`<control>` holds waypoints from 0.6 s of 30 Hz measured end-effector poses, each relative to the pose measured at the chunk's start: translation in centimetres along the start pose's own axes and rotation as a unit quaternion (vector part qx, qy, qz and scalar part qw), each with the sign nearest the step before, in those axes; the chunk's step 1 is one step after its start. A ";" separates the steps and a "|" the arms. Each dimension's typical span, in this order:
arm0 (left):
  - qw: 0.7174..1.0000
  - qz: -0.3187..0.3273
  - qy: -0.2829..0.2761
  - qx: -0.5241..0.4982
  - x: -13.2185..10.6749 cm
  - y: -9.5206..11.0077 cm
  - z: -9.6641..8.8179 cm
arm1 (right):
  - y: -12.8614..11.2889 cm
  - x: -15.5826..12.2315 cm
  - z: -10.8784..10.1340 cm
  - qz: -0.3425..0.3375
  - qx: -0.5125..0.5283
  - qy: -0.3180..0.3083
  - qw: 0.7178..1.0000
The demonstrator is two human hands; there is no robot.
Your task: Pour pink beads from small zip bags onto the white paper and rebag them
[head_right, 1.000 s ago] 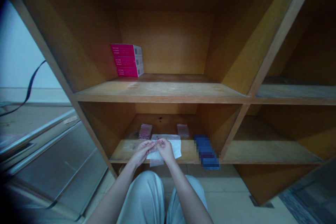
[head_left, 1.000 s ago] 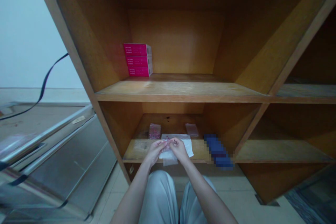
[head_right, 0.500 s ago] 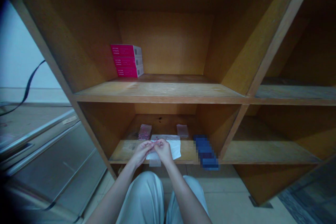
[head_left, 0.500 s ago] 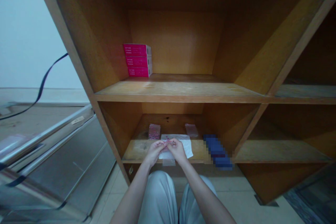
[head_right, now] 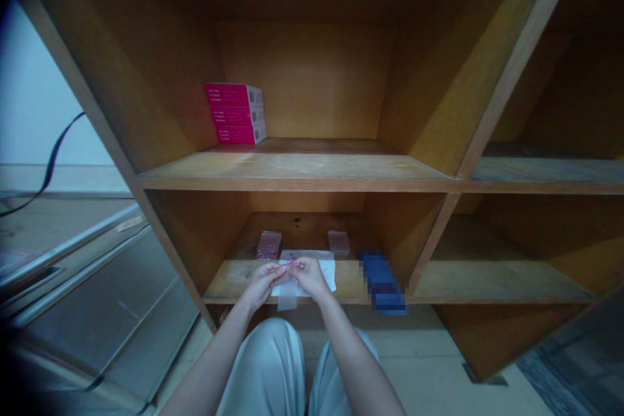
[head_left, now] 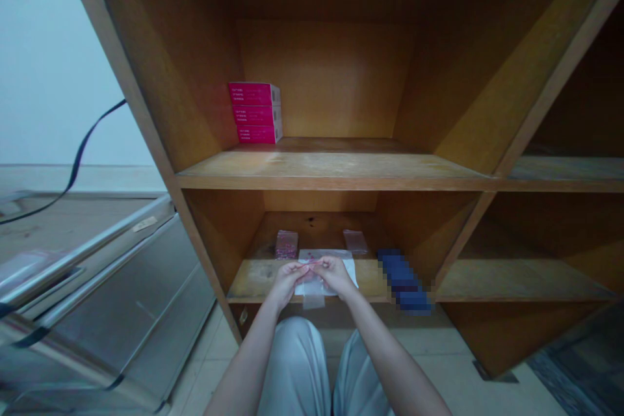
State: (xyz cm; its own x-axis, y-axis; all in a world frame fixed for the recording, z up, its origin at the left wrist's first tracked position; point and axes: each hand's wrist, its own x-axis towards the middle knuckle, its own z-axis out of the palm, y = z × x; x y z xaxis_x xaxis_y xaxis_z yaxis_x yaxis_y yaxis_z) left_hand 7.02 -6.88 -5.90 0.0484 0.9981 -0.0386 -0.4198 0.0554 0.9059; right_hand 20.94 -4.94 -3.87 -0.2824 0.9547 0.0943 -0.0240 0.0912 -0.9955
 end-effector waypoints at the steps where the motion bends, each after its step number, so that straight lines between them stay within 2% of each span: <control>1: 1.000 -0.004 -0.006 0.002 -0.1 0.1 0.0 | -0.2 0.1 -0.3 0.015 -0.004 -0.016 1.000; 4: 1.000 -0.011 -0.017 0.017 -0.2 0.3 0.1 | -0.8 0.2 -1.5 0.042 -0.014 -0.069 0.997; 8: 0.999 -0.018 -0.026 0.003 -0.2 0.5 0.1 | -1.5 0.4 -2.7 0.027 -0.038 -0.129 0.991; 15: 0.999 -0.041 -0.013 -0.026 0.0 0.3 0.0 | -1.6 0.5 -3.2 0.018 -0.034 -0.134 0.990; 18: 0.999 -0.035 0.008 -0.031 0.1 0.1 0.0 | -1.5 0.4 -3.0 0.008 -0.030 -0.111 0.993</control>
State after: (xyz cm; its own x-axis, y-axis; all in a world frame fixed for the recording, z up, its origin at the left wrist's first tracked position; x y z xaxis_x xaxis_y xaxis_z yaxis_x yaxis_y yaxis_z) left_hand 6.99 -6.81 -5.80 0.0656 0.9920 -0.1081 -0.4712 0.1263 0.8730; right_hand 23.74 -3.89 -2.31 -0.4863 0.8711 0.0690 0.0376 0.0997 -0.9943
